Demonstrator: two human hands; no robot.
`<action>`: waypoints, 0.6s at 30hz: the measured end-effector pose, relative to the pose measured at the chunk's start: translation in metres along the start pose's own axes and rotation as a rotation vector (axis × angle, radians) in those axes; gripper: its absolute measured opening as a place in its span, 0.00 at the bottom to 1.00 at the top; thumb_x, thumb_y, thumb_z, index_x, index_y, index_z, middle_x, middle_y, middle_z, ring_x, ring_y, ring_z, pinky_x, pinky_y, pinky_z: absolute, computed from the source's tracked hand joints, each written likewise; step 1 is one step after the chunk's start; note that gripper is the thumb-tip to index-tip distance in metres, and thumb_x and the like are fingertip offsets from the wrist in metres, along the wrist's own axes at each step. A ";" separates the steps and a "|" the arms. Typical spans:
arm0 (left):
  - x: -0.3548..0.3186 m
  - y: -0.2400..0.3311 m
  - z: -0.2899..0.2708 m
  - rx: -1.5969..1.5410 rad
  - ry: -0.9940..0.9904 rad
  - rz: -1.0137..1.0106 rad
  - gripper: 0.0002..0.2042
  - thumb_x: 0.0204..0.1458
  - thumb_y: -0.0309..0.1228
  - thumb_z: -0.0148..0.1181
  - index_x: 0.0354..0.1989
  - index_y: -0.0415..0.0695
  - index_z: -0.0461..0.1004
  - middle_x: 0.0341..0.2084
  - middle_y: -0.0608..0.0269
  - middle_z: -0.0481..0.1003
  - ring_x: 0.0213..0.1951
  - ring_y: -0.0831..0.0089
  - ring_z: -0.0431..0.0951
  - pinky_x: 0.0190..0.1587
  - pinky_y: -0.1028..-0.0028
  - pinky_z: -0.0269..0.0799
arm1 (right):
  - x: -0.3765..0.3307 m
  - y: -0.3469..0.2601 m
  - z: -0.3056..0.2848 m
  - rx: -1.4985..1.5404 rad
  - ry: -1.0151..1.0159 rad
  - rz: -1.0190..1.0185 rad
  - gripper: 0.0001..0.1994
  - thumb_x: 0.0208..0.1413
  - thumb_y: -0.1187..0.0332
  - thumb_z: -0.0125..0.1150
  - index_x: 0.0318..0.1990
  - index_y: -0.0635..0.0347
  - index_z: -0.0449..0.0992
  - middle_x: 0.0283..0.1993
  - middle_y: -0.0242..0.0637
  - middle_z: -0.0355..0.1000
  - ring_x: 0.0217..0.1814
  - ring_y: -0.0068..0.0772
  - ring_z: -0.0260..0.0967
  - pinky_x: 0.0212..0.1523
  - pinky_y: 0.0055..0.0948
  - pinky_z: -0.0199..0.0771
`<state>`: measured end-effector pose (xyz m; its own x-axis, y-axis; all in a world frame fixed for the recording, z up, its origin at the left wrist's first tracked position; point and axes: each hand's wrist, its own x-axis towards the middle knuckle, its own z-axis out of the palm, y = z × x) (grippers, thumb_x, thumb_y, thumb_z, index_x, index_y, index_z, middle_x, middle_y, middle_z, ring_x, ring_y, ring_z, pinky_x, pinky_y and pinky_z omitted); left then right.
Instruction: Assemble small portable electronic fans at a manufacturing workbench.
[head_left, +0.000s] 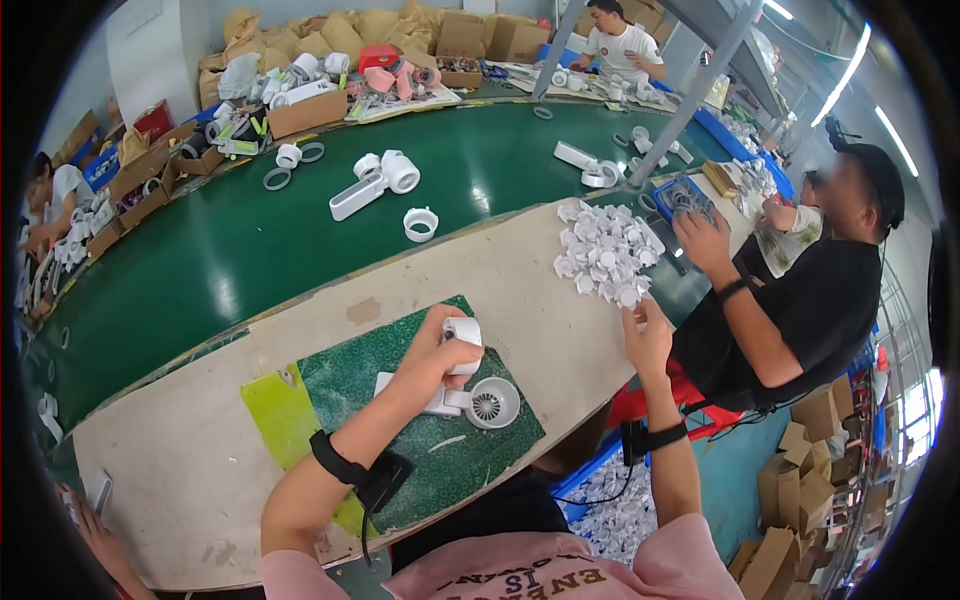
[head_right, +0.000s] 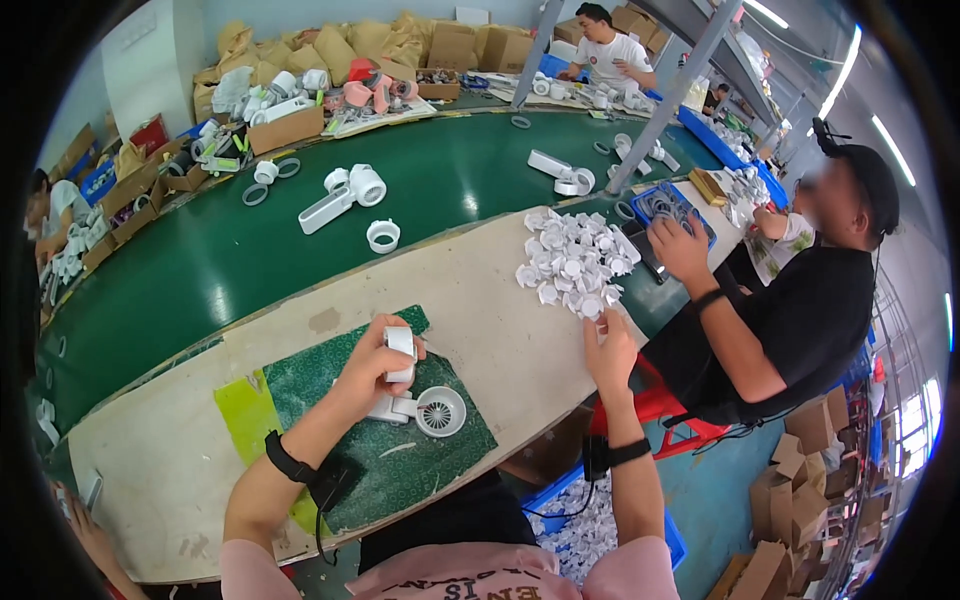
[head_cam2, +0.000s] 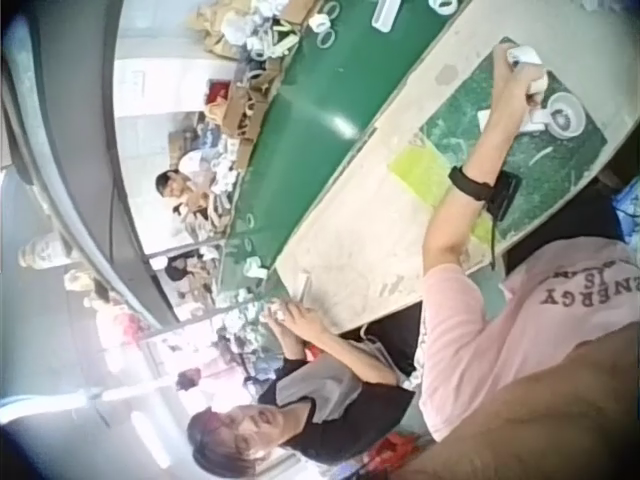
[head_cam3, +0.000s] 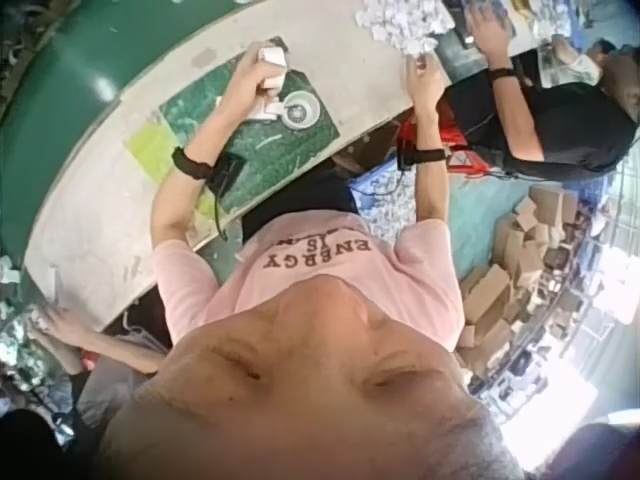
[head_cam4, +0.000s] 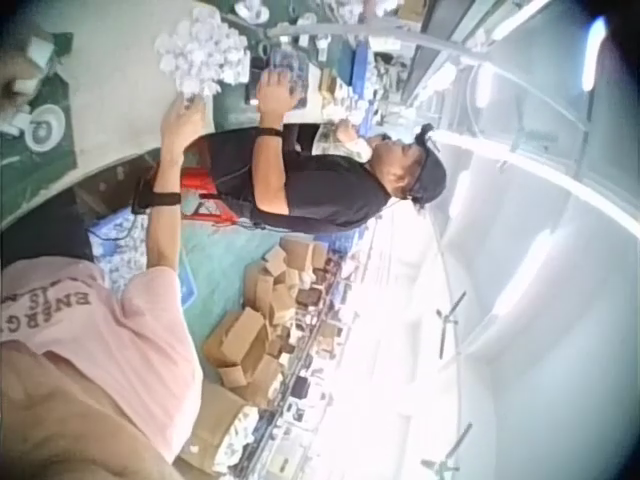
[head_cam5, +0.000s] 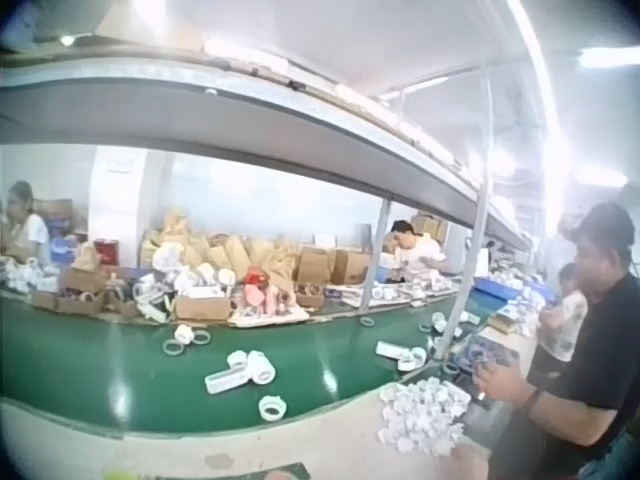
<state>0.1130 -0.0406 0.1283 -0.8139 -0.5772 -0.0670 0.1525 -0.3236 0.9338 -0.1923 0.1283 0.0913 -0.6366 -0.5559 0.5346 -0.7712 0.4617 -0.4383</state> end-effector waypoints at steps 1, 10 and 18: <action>0.001 -0.005 -0.001 -0.115 -0.015 -0.018 0.14 0.47 0.31 0.52 0.42 0.44 0.60 0.27 0.59 0.68 0.18 0.79 0.62 0.17 0.80 0.55 | -0.006 -0.015 -0.002 0.077 0.010 0.017 0.09 0.52 0.67 0.60 0.35 0.63 0.73 0.29 0.38 0.73 0.30 0.34 0.71 0.31 0.30 0.70; 0.002 -0.011 0.004 0.051 0.012 0.002 0.16 0.56 0.45 0.43 0.35 0.44 0.65 0.22 0.65 0.67 0.16 0.82 0.62 0.16 0.82 0.54 | -0.071 -0.165 -0.020 1.176 -0.833 0.358 0.10 0.60 0.69 0.52 0.44 0.65 0.67 0.38 0.37 0.74 0.34 0.21 0.69 0.33 0.21 0.68; -0.017 0.008 0.018 0.291 0.029 0.212 0.10 0.56 0.36 0.43 0.34 0.41 0.65 0.23 0.63 0.70 0.25 0.78 0.70 0.26 0.75 0.65 | -0.071 -0.185 -0.018 0.663 -0.757 -0.084 0.12 0.61 0.65 0.46 0.36 0.67 0.71 0.29 0.38 0.73 0.28 0.25 0.69 0.30 0.27 0.69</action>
<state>0.1179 -0.0200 0.1435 -0.7646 -0.6307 0.1325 0.1465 0.0301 0.9888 -0.0044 0.0951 0.1473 -0.2376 -0.9677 0.0840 -0.5129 0.0515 -0.8569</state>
